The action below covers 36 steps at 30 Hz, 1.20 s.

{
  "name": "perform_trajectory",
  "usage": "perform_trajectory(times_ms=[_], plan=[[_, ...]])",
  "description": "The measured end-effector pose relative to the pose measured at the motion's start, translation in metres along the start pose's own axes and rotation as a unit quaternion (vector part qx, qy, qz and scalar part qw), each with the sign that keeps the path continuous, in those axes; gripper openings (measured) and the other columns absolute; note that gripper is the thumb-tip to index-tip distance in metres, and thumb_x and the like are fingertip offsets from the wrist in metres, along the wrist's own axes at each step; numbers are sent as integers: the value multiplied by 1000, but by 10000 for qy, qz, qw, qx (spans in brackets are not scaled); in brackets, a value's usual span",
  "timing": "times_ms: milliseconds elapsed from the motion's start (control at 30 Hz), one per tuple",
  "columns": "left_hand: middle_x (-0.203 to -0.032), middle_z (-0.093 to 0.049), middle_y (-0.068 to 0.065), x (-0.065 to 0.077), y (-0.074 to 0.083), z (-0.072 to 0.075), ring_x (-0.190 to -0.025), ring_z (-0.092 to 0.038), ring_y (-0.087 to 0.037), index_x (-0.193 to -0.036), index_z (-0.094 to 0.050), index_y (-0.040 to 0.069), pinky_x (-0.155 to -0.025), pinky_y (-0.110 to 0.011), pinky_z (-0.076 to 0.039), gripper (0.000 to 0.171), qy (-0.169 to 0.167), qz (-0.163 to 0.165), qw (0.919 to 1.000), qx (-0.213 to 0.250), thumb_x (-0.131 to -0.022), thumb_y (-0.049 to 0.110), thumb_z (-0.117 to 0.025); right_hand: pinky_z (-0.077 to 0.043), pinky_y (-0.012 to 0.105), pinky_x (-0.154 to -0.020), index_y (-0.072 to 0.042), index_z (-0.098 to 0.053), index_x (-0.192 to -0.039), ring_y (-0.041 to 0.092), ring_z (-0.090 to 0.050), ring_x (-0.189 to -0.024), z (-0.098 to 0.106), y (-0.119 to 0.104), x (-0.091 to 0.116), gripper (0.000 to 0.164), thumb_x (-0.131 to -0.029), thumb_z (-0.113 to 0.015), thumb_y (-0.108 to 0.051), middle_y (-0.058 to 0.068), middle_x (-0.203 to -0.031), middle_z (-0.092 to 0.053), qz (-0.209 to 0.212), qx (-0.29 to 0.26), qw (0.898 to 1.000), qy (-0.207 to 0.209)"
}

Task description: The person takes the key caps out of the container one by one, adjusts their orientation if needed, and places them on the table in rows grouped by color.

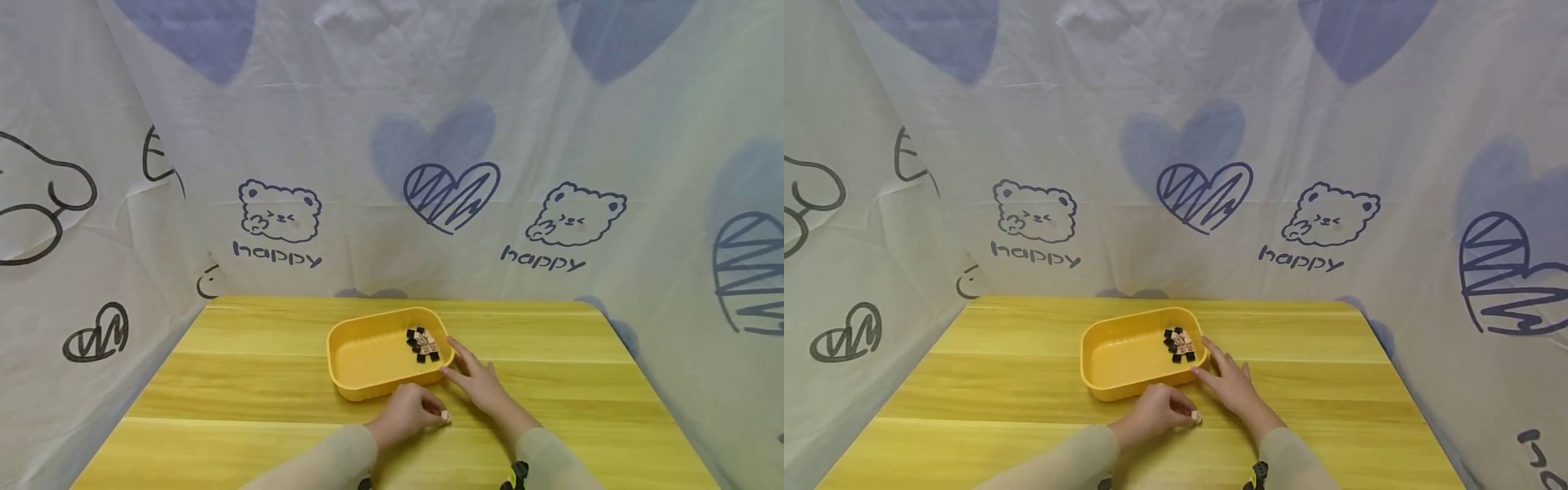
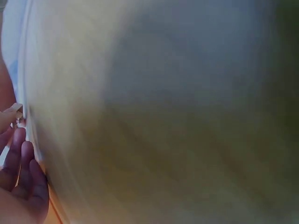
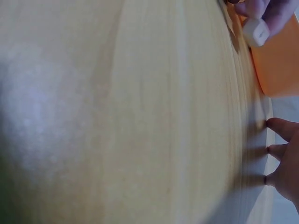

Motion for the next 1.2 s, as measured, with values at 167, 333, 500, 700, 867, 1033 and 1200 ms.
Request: perform_trajectory(times_ms=[167, 333, 500, 700, 867, 1033, 1200], plan=[[-75, -70, 15, -4, -2, -4, -66, -60, 6, -87, -80, 17, -63, -16, -49, 15, -35, 1, 9989, -470, -79, 28, -82, 11, 63, -108, -28, -25, -156, 37, -31, -138, 1, -1, 0, 73, -94, -57, -51, 12, -145, -45, 26, 15, 10000, -2], [-76, -70, 17, -6, -2, -4, -66, -58, 7, -87, -80, 19, -64, -16, -48, 14, -29, -19, 9967, -811, -78, 29, -83, 10, 63, -109, -28, -25, -156, 37, -31, -139, 1, -1, 0, 74, -93, -56, -54, 10, -145, -45, 66, 70, 10000, 16], [-74, -67, 17, -6, 1, -2, -64, -56, 6, -86, -80, 17, -63, -16, -47, 10, -129, 47, 9956, -922, -78, 20, -83, 10, 64, -108, -28, -26, -155, 35, -31, -139, 0, -2, 0, 72, -95, -58, -49, 10, -145, -46, 48, 49, 10000, 26], [-68, -63, 18, -7, 1, 1, -61, -54, 4, -82, -78, 16, -62, -17, -46, 9, -263, 124, 9940, -1056, -75, 16, -83, 10, 64, -108, -30, -27, -155, 34, -36, -137, -1, -1, 0, 70, -95, -59, -47, 13, -144, -47, 43, 4, 10000, 23], [-67, -60, 18, -7, -1, 3, -61, -54, 3, -81, -76, 17, -62, -18, -46, 9, -388, 159, 9927, -1129, -75, 16, -83, 9, 64, -108, -29, -27, -155, 35, -35, -137, -1, 0, 0, 71, -94, -59, -48, 13, -144, -47, 22, -1, 10000, 38], [-67, -59, 18, -9, -1, 4, -62, -53, 3, -81, -76, 18, -63, -18, -45, 10, -514, 126, 9913, -1202, -74, 13, -81, 10, 63, -109, -31, -27, -155, 34, -34, -138, -1, 0, 0, 70, -95, -59, -47, 12, -144, -47, -5, -8, 10000, 56], [-68, -59, 18, -10, 0, 5, -62, -52, 2, -80, -75, 17, -62, -19, -45, 9, -616, 134, 9909, -1190, -75, 14, -80, 10, 63, -109, -32, -26, -155, 34, -34, -138, 0, 1, 1, 69, -95, -59, -46, 13, -144, -46, -27, 15, 10000, 60]])
Point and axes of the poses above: each hand's wrist, its own x-axis away from the middle knuckle, its own z-axis out of the back of the hand, y = z × x, the point moved 2 cm from there along -x, towards the middle knuckle
